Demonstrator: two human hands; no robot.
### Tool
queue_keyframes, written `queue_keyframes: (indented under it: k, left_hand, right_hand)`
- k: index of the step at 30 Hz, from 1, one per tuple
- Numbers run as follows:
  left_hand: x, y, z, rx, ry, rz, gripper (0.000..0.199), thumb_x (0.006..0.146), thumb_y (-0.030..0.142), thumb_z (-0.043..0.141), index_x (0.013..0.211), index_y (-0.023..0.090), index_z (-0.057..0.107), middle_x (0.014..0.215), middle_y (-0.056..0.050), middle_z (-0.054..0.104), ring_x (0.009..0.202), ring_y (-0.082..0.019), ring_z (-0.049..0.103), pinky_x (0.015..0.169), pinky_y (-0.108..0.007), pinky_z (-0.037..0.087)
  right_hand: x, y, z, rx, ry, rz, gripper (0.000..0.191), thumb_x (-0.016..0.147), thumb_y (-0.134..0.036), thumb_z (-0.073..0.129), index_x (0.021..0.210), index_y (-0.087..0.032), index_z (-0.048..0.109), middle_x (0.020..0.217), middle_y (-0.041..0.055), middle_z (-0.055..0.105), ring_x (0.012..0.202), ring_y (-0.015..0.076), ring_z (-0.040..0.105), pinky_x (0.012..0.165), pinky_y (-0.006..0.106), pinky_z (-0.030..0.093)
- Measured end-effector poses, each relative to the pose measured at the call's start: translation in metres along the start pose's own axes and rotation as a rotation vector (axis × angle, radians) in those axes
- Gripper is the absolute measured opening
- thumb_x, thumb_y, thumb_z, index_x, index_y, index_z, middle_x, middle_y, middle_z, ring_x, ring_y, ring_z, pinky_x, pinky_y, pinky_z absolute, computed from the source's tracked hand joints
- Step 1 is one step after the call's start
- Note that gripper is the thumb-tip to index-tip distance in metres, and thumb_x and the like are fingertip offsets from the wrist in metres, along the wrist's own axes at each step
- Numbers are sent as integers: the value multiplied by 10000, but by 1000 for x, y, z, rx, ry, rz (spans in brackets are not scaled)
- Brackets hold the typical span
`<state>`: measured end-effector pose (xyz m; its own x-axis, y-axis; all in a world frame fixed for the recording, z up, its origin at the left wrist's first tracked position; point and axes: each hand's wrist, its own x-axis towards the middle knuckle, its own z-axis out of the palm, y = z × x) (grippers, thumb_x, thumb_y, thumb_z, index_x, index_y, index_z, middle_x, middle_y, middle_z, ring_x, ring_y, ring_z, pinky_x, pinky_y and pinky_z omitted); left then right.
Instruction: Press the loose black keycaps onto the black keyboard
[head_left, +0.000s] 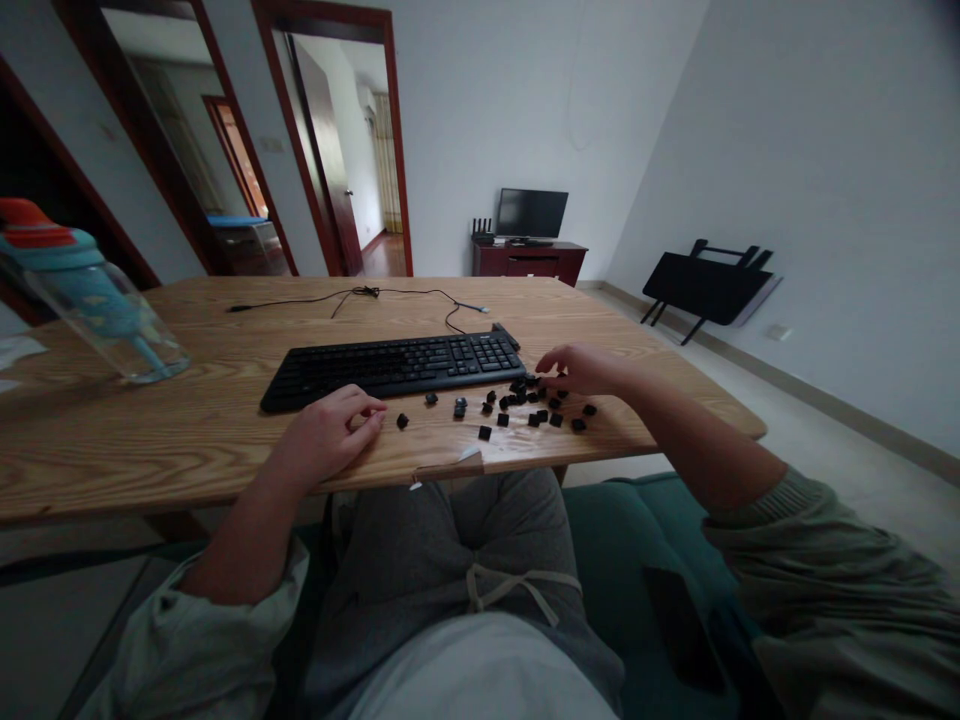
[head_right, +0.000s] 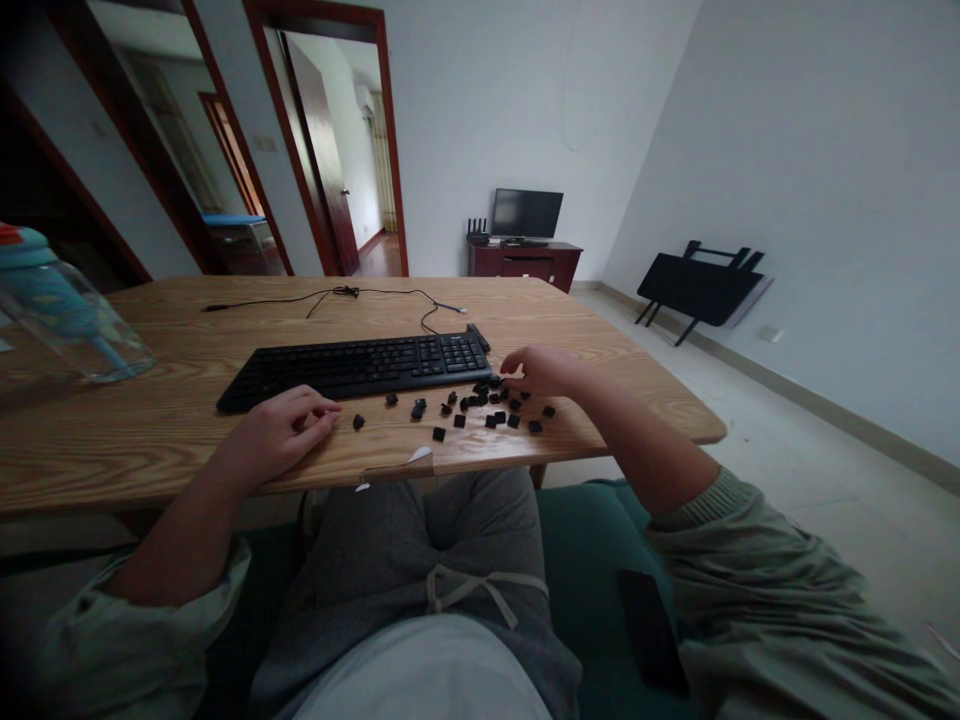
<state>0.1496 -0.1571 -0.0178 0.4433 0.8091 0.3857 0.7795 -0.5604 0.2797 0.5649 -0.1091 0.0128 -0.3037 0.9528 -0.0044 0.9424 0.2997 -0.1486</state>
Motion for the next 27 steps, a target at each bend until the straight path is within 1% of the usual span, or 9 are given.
queue_keyframes:
  k: [2, 4, 8, 11, 15, 17, 21, 23, 27]
  left_hand:
    - [0, 0, 0, -3, 5, 1, 400, 947, 464, 437, 966, 172, 710, 988, -73, 659, 805, -170, 609, 749, -290, 457]
    - [0, 0, 0, -9, 8, 5, 397, 951, 459, 434, 957, 173, 708, 999, -75, 656, 826, -173, 612, 764, -292, 461]
    - [0, 0, 0, -24, 21, 15, 388, 947, 456, 449, 962, 171, 712, 1025, -75, 645, 868, -183, 616, 811, -303, 465]
    - [0, -1, 0, -35, 25, 15, 387, 951, 452, 449, 970, 170, 712, 1040, -75, 637, 883, -186, 614, 821, -307, 463]
    - [0, -3, 1, -41, 26, 28, 394, 964, 451, 433, 982, 169, 706, 1047, -77, 629, 895, -184, 607, 828, -305, 457]
    - [0, -3, 2, -41, 20, 28, 397, 964, 458, 434, 985, 169, 705, 1047, -76, 626, 889, -181, 605, 823, -302, 456]
    - [0, -3, 1, -35, 9, 19, 397, 960, 471, 437, 987, 179, 705, 1055, -71, 623, 871, -175, 602, 805, -296, 457]
    - [0, -4, 1, -33, 10, 23, 391, 959, 467, 438, 986, 182, 704, 1058, -69, 623, 875, -176, 602, 808, -294, 457]
    - [1, -5, 1, -33, 5, 23, 389, 954, 467, 441, 986, 182, 703, 1054, -69, 624, 862, -173, 601, 796, -292, 457]
  right_hand:
    - [4, -3, -1, 21, -69, 25, 279, 869, -350, 622, 1089, -225, 738, 984, 58, 742, 783, 179, 652, 668, 265, 457]
    - [8, -5, -2, 21, -102, 36, 252, 852, -310, 630, 1058, -225, 749, 938, 46, 746, 730, 166, 643, 630, 259, 441]
    - [10, -8, -4, -16, -90, 18, 260, 828, -247, 613, 1036, -206, 763, 925, 48, 753, 722, 169, 637, 626, 262, 433]
    - [12, -4, -4, -27, -81, 65, 268, 851, -278, 587, 1022, -199, 777, 935, 64, 756, 734, 176, 639, 655, 264, 445]
    - [15, 3, -3, 11, -119, 103, 282, 873, -322, 582, 1042, -211, 779, 953, 67, 760, 735, 176, 648, 662, 263, 458]
    - [15, 4, -4, 23, -119, 100, 279, 873, -295, 576, 1048, -213, 778, 976, 67, 761, 750, 179, 656, 664, 266, 463]
    - [10, 0, -12, 50, -33, 73, 278, 877, -248, 558, 1048, -206, 773, 1080, 74, 746, 854, 195, 671, 724, 272, 476]
    - [7, -2, -16, 77, -13, 51, 274, 880, -257, 561, 1053, -208, 767, 1089, 68, 743, 866, 196, 670, 727, 272, 475]
    - [4, -3, -16, 71, -84, 3, 263, 859, -258, 586, 1051, -214, 759, 1022, 45, 752, 804, 179, 660, 672, 261, 462]
